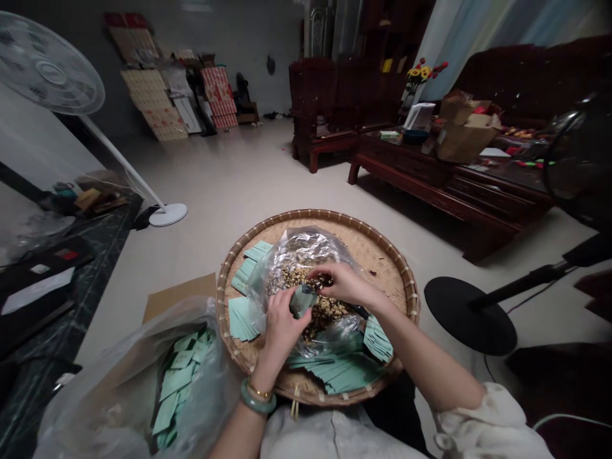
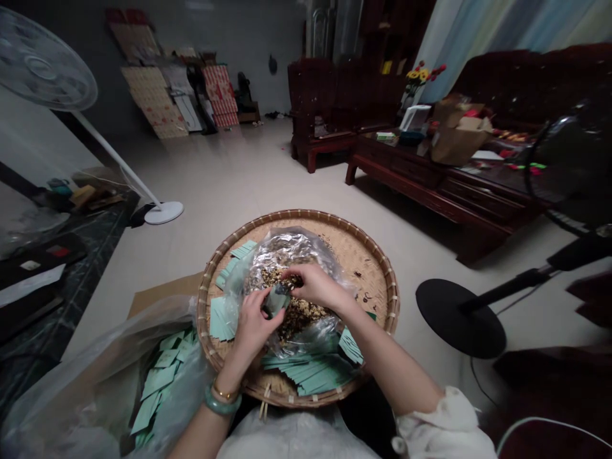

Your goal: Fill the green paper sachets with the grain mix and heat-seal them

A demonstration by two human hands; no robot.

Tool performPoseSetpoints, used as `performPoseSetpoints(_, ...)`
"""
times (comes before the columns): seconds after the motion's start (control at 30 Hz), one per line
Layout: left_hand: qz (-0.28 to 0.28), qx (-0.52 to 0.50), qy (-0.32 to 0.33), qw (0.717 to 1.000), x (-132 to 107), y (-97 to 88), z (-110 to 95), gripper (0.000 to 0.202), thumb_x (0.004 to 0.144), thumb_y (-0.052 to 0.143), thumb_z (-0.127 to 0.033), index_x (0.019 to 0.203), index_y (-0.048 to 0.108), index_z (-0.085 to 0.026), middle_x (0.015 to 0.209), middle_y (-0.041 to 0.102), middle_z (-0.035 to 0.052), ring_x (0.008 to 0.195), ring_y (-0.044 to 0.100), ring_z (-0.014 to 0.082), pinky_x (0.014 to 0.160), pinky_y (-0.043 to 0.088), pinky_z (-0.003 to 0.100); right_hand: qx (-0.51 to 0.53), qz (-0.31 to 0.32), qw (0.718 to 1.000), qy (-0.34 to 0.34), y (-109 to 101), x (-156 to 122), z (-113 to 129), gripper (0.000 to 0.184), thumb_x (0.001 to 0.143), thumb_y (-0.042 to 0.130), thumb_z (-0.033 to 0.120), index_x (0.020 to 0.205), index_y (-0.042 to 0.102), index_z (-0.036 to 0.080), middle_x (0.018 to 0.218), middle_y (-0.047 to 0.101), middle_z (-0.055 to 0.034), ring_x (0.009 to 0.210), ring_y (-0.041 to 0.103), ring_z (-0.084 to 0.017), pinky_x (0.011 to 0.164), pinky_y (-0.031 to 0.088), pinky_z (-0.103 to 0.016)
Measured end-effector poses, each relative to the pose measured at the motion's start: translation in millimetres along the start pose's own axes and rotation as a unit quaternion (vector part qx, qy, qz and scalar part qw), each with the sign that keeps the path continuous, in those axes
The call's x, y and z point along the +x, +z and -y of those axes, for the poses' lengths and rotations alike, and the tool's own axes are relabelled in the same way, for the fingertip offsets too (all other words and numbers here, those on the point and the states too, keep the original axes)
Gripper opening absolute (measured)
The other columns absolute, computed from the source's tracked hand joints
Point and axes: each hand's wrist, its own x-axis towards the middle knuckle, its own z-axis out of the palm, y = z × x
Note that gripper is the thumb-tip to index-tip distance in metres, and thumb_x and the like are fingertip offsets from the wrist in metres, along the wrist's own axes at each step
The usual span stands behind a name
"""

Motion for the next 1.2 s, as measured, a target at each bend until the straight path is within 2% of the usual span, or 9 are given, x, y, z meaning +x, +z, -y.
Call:
performPoseSetpoints(0.13,0.000,0.002,0.003,1.000,3.2,5.6,-0.2,0.043,0.068,0.067,-0.021,0.110,0.057,-0.018,0.096,0.060,0.0084,0.091,0.055,0.0249,0.069,0.050,0.037,-0.103,-0.003,0.994,-0.023,0.4,-1.4,8.0,0.042,0.062,0.060,-0.004,0.099,0.066,0.016,0.098,0.069,-0.0055,0.091,0.062,-0.020,0.082,0.046,-0.031)
performPoseSetpoints(0.3,-0.012,-0.012,0.016,1.000,3.0,8.8,1.8,0.044,0.067,0.067,-0.019,0.110,0.058,-0.020,0.094,0.059,0.0065,0.089,0.056,0.0233,0.070,0.050,0.036,-0.145,-0.008,0.989,-0.026,5.5,-2.6,8.5,0.044,0.064,0.060,-0.003,0.103,0.064,0.015,0.099,0.067,-0.0072,0.093,0.060,-0.021,0.082,0.044,-0.033)
performPoseSetpoints(0.47,-0.010,-0.021,0.009,1.000,1.9,9.3,3.2,0.044,0.067,0.067,-0.019,0.110,0.057,-0.021,0.094,0.058,0.0063,0.089,0.056,0.0228,0.071,0.050,0.036,-0.127,-0.015,0.992,-0.018,7.7,-4.2,7.1,0.044,0.067,0.063,0.001,0.109,0.061,0.015,0.103,0.066,-0.0084,0.094,0.059,-0.021,0.081,0.045,-0.032)
performPoseSetpoints(0.63,-0.009,-0.024,0.004,1.000,1.0,9.9,4.2,0.043,0.067,0.067,-0.019,0.110,0.057,-0.021,0.093,0.057,0.0062,0.088,0.055,0.0225,0.071,0.049,0.035,-0.124,0.019,0.991,-0.052,9.6,-4.9,2.3,0.022,0.078,0.056,0.007,0.093,0.068,0.017,0.091,0.065,-0.0061,0.086,0.060,-0.019,0.079,0.045,-0.031)
performPoseSetpoints(0.73,-0.001,-0.021,-0.003,1.000,1.0,9.8,3.4,0.042,0.068,0.066,-0.019,0.109,0.058,-0.020,0.093,0.057,0.0065,0.088,0.055,0.0226,0.070,0.049,0.035,-0.139,0.034,0.987,-0.068,13.6,-4.1,3.4,0.021,0.079,0.054,0.005,0.088,0.069,0.016,0.091,0.064,-0.0074,0.085,0.060,-0.018,0.077,0.046,-0.029)
performPoseSetpoints(0.93,0.009,-0.030,-0.013,0.999,0.9,11.0,4.4,0.045,0.067,0.066,-0.016,0.110,0.056,-0.018,0.095,0.056,0.0075,0.090,0.055,0.0228,0.069,0.050,0.035,-0.078,-0.036,0.994,-0.068,17.4,-0.3,14.6,0.029,0.077,0.051,0.001,0.097,0.065,0.016,0.092,0.064,-0.0067,0.087,0.059,-0.018,0.078,0.047,-0.030)
performPoseSetpoints(1.03,0.000,-0.051,-0.020,0.998,-0.4,12.0,7.1,0.045,0.067,0.066,-0.018,0.111,0.056,-0.019,0.095,0.055,0.0074,0.088,0.056,0.0216,0.063,0.052,0.031,-0.007,-0.085,0.996,-0.036,17.0,1.3,5.5,0.032,0.080,0.045,0.003,0.101,0.064,0.017,0.094,0.067,-0.0056,0.082,0.061,-0.015,0.074,0.049,-0.029)
performPoseSetpoints(1.1,-0.002,-0.078,-0.033,0.996,-1.7,11.4,9.1,0.045,0.069,0.066,-0.020,0.112,0.055,-0.019,0.098,0.054,0.0080,0.088,0.057,0.0208,0.057,0.052,0.027,0.001,-0.094,0.996,0.006,19.7,1.6,-8.9,0.034,0.080,0.041,0.002,0.100,0.064,0.016,0.092,0.068,-0.0054,0.075,0.062,-0.014,0.069,0.049,-0.027)
performPoseSetpoints(1.2,-0.007,-0.110,-0.058,0.992,-3.4,7.7,11.6,0.044,0.070,0.065,-0.024,0.112,0.055,-0.019,0.100,0.053,0.0079,0.086,0.058,0.0190,0.051,0.052,0.024,-0.099,-0.010,0.994,0.048,30.4,1.9,-33.0,0.030,0.074,0.046,0.000,0.086,0.069,0.016,0.082,0.071,-0.0053,0.073,0.064,-0.016,0.070,0.047,-0.026)
